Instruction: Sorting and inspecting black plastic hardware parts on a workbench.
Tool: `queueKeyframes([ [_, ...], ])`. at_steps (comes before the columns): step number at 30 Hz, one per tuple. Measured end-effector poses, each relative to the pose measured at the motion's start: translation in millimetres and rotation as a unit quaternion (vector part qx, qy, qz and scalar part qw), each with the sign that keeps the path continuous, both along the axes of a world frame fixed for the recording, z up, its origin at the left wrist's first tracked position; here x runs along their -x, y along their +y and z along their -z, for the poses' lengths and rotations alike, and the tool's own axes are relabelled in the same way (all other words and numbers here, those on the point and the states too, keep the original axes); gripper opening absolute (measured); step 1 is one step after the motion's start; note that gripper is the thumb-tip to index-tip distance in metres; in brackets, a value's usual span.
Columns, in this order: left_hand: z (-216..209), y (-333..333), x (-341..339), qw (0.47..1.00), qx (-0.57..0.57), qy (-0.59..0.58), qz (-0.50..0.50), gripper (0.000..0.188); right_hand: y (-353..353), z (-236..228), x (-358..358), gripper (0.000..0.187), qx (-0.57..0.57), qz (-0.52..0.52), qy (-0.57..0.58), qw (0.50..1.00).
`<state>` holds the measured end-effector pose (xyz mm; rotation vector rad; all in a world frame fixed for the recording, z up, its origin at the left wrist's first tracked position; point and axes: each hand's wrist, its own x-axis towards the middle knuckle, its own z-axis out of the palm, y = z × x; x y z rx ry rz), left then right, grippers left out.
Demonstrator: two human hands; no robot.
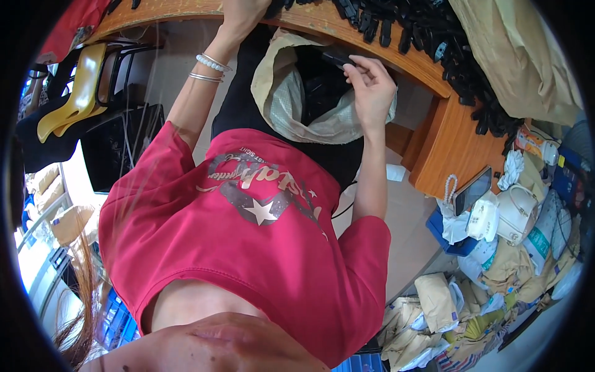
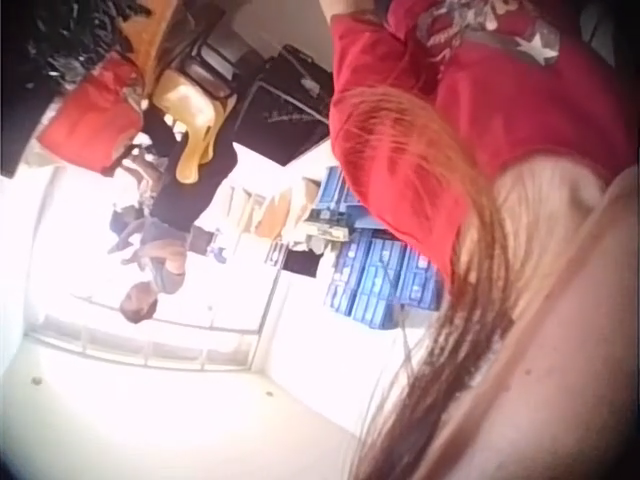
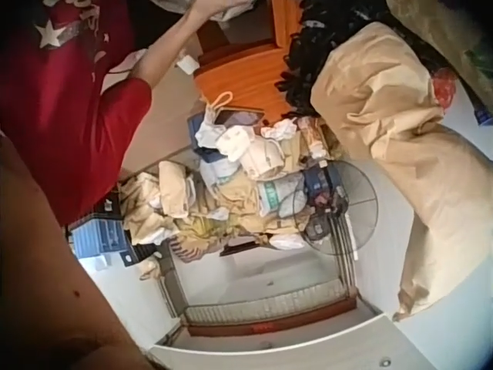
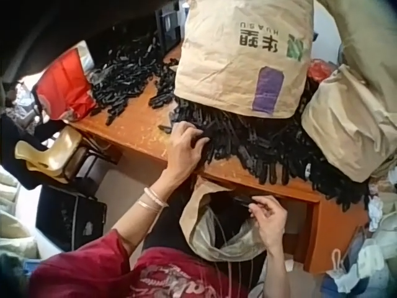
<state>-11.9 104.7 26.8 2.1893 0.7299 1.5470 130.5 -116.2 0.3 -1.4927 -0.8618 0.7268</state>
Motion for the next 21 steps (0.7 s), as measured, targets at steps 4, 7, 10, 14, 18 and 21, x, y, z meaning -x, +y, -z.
queueKeyframes([
  [4, -3.2, -16.8, -3.7, 0.997, -0.061, -0.039, -0.016, 0.018, 1.0, -7.3, 9.4, 0.020, -0.027, 0.041, 0.002, 0.999],
  [7, -14.1, -64.6, -1.7, 0.928, 0.319, -0.023, 0.191, 0.015, 3.4, -16.5, 12.8, 0.020, -0.085, 0.044, -0.083, 0.992],
  [10, 12.9, -74.3, 0.8, 0.854, 0.413, 0.080, 0.307, 0.029, 9.6, -18.6, 11.4, 0.020, -0.101, 0.031, -0.093, 0.990],
  [14, 2.2, -84.1, 9.0, 0.809, 0.450, 0.110, 0.362, 0.035, 12.3, -20.3, 17.8, 0.018, -0.107, 0.049, -0.102, 0.988],
  [18, 6.6, -95.3, 12.0, 0.892, 0.317, 0.154, 0.283, 0.037, 14.3, -19.9, 22.1, 0.019, -0.110, 0.055, -0.136, 0.983],
  [21, 10.8, -100.8, 12.7, 0.946, 0.168, 0.155, 0.231, 0.035, 14.9, -18.6, 18.5, 0.020, -0.100, 0.032, -0.203, 0.974],
])
